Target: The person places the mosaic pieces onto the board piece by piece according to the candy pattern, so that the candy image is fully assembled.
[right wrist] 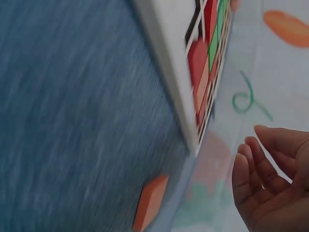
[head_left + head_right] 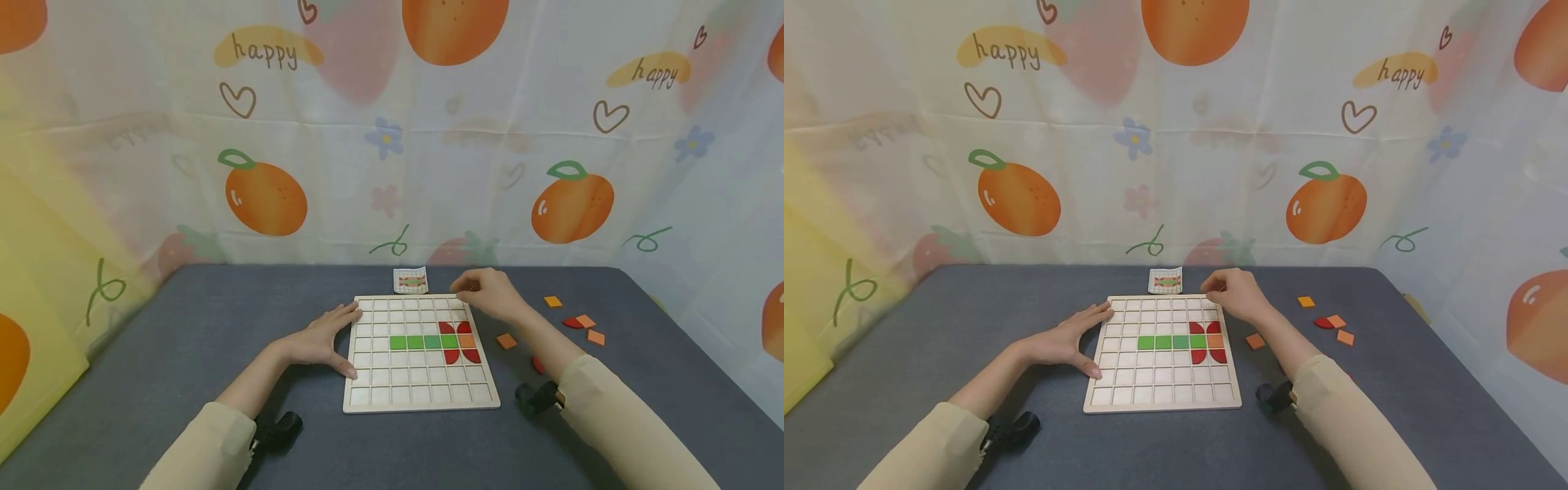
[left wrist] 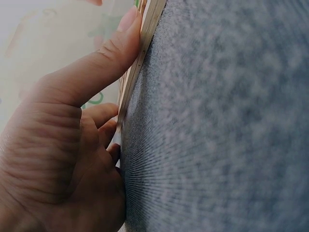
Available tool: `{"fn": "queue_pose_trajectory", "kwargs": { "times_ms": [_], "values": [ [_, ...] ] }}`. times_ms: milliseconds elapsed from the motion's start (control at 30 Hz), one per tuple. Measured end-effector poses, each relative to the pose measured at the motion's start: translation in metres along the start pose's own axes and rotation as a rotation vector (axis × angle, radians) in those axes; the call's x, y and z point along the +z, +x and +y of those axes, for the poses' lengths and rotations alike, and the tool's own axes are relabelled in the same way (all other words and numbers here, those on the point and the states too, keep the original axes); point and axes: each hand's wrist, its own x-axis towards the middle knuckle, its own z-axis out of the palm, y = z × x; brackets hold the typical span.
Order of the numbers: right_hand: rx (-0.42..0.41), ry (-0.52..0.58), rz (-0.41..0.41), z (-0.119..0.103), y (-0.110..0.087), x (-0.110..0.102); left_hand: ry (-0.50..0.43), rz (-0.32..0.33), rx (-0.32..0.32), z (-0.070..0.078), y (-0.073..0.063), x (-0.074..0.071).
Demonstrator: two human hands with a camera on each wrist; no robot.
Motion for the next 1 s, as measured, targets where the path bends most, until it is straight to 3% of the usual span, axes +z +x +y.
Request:
{"fn": "queue_pose_trajectory", "kwargs": {
  "times_ms": [633, 1000],
  "values": [
    [0.142, -0.063, 0.030, 0.066, -0.027, -0.056, 0.001, 0.002, -0.002, 0.003, -0.001, -0.002],
    [0.291, -0.117, 0.063, 0.098, -0.037, -0.077, -0.003, -0.007, -0.014, 0.004, -0.002, -0.002]
  ]
}}
